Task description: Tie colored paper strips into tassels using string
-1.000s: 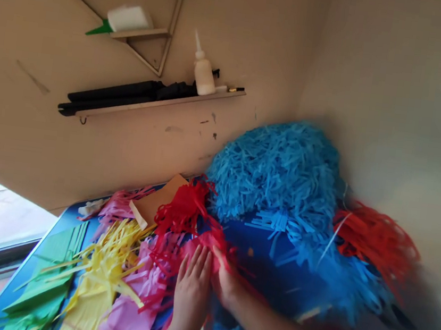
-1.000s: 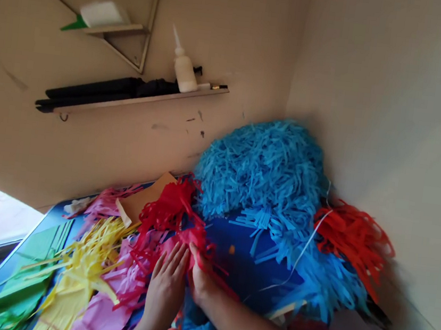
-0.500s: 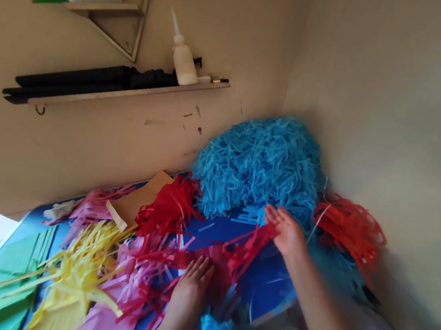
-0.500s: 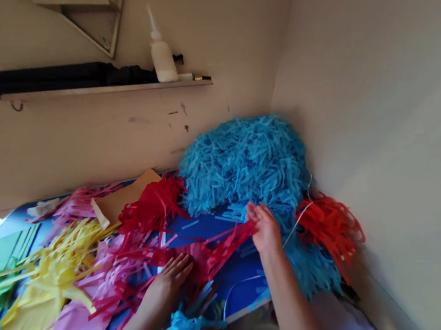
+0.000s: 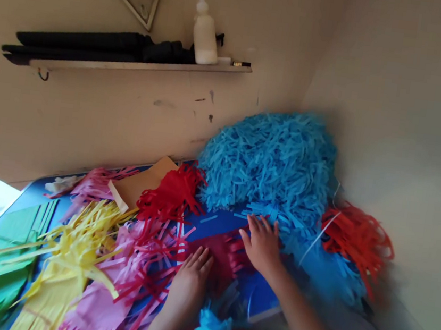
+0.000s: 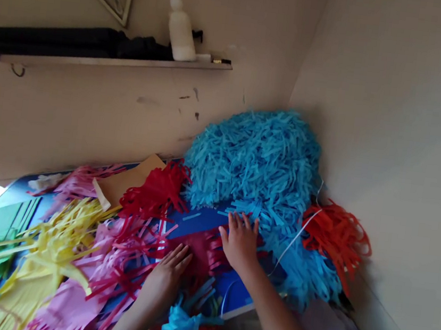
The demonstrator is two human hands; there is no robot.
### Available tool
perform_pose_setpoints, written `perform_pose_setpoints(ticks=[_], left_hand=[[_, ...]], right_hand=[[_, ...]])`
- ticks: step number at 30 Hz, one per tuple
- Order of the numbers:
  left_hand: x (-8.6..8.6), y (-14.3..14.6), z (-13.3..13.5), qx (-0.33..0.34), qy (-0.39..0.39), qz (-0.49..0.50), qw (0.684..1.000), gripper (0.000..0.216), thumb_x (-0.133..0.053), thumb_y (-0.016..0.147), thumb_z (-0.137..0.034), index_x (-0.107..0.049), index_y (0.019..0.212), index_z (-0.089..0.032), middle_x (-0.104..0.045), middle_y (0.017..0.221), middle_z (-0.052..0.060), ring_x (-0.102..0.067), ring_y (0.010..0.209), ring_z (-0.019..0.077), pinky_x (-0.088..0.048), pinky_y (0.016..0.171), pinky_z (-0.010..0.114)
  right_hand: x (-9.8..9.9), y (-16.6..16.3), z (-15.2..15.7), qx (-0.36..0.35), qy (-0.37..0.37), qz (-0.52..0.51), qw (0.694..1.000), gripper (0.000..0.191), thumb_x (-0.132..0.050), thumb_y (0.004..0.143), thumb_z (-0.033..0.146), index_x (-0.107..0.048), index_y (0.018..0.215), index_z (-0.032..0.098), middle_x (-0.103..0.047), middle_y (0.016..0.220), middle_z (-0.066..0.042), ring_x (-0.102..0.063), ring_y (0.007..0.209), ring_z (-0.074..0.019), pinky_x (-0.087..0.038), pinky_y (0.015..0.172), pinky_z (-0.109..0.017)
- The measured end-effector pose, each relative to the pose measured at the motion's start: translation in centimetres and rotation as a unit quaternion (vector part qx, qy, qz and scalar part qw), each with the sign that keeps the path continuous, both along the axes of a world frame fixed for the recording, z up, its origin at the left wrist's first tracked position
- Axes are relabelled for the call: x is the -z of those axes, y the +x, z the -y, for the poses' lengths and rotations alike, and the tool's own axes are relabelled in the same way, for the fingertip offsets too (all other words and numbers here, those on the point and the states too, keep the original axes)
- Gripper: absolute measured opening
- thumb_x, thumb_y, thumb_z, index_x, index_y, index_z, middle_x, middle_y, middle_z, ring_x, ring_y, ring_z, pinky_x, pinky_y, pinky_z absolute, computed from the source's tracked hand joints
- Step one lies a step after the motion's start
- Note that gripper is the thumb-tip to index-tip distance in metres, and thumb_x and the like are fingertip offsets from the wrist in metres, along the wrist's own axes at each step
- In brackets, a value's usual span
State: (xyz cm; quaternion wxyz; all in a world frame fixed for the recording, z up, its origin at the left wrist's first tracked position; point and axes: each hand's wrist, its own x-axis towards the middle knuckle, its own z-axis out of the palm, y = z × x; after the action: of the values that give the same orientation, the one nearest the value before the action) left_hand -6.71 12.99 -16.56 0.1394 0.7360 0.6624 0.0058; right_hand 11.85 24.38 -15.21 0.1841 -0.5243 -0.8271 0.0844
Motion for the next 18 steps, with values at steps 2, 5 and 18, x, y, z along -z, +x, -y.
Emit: perform_pose_setpoints(ticks=[2,5,18], left_hand=[[-0.1,0.1,-0.1,-0.011,0.010,0.009,1.000,0.060,-0.043,0.080,0.000,-0.055,0.137,-0.016,-0.047,0.147,0.012,-0.038,0.140,0.0288,-0.037,0.115,0.047],[-0.2,-0.1,-0.2,-0.027,0.036,0.037,0.998,0.057,-0.045,0.080,-0.001,-0.057,0.134,-0.014,-0.053,0.143,0.013,-0.044,0.137,0.0273,-0.040,0.113,0.045],[-1.3,-4.4,-0.8,-0.180,0.043,0.105,0.977,0.025,-0.050,0.094,-0.029,-0.073,0.092,-0.022,-0.078,0.085,0.004,-0.072,0.079,0.0180,-0.048,0.068,0.024]], right_hand=[[-0.4,0.3,0.5,-0.075,0.012,-0.020,0.997,0.042,-0.053,0.094,0.037,-0.057,0.131,0.019,-0.060,0.134,-0.013,-0.043,0.134,-0.0351,-0.010,0.115,-0.061],[-0.2,0.1,1.7,-0.301,-0.065,-0.044,0.951,0.045,-0.068,0.081,0.035,-0.059,0.124,0.022,-0.068,0.121,-0.009,-0.058,0.117,-0.0263,-0.024,0.114,-0.047],[0.7,-2.4,-2.5,-0.176,-0.170,-0.009,0.970,0.013,-0.057,0.093,0.026,-0.070,0.093,0.022,-0.076,0.089,0.000,-0.069,0.082,-0.0163,-0.038,0.078,-0.027]])
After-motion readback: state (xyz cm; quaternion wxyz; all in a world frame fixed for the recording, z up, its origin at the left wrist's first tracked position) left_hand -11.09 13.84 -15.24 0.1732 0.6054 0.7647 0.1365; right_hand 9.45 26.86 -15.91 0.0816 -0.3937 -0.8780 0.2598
